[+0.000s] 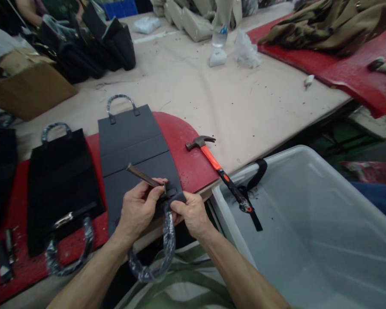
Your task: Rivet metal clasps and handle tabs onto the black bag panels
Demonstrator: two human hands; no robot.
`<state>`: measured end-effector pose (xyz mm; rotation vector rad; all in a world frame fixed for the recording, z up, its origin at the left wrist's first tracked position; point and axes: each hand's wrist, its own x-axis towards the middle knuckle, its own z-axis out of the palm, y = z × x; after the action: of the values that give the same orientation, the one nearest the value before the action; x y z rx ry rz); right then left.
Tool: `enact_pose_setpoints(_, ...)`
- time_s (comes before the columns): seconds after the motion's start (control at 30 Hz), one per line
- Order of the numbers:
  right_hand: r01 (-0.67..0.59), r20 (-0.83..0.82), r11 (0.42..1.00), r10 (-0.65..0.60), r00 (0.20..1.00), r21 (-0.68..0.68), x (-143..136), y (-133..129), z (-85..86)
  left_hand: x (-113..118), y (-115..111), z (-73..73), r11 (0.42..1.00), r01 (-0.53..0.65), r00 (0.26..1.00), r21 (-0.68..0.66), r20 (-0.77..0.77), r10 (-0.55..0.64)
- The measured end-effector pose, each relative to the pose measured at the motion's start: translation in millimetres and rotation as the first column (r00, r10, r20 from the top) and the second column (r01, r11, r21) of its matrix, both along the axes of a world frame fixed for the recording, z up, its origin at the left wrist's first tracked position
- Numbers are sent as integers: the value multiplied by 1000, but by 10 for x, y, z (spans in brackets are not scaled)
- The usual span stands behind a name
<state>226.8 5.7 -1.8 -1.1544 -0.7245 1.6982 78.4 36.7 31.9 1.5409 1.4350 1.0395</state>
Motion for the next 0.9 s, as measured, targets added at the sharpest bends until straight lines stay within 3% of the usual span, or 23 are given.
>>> enact_pose_setpoints(0.2,-86,166,991,102,981,-100,-18,126,131,10,143,-133,997,-13,998,71,-55,17)
enact_pose_setpoints(0.33,-125,278,979,167,946,-163,10,103,189,40,122,-218,977,28,988,211,-155,5)
enact_pose_setpoints(0.6,-220,529,969,246,812,-112,206,-79,279,41,42,-415,895,130,964,428,-264,-14)
enact_pose_setpoints(0.7,-228,782,971,85,617,75,408,-78,349,39,46,-433,887,146,962,438,-273,-23)
enact_pose_setpoints(0.8,-188,939,940,-236,249,286,683,20,427,46,54,-427,887,151,962,437,-272,-30)
enact_pose_setpoints(0.87,-229,956,930,-292,19,288,851,127,449,56,57,-420,889,153,961,431,-275,-32)
enact_pose_setpoints(0.9,-244,969,943,-244,-39,228,917,185,446,61,59,-418,892,155,959,425,-281,-33)
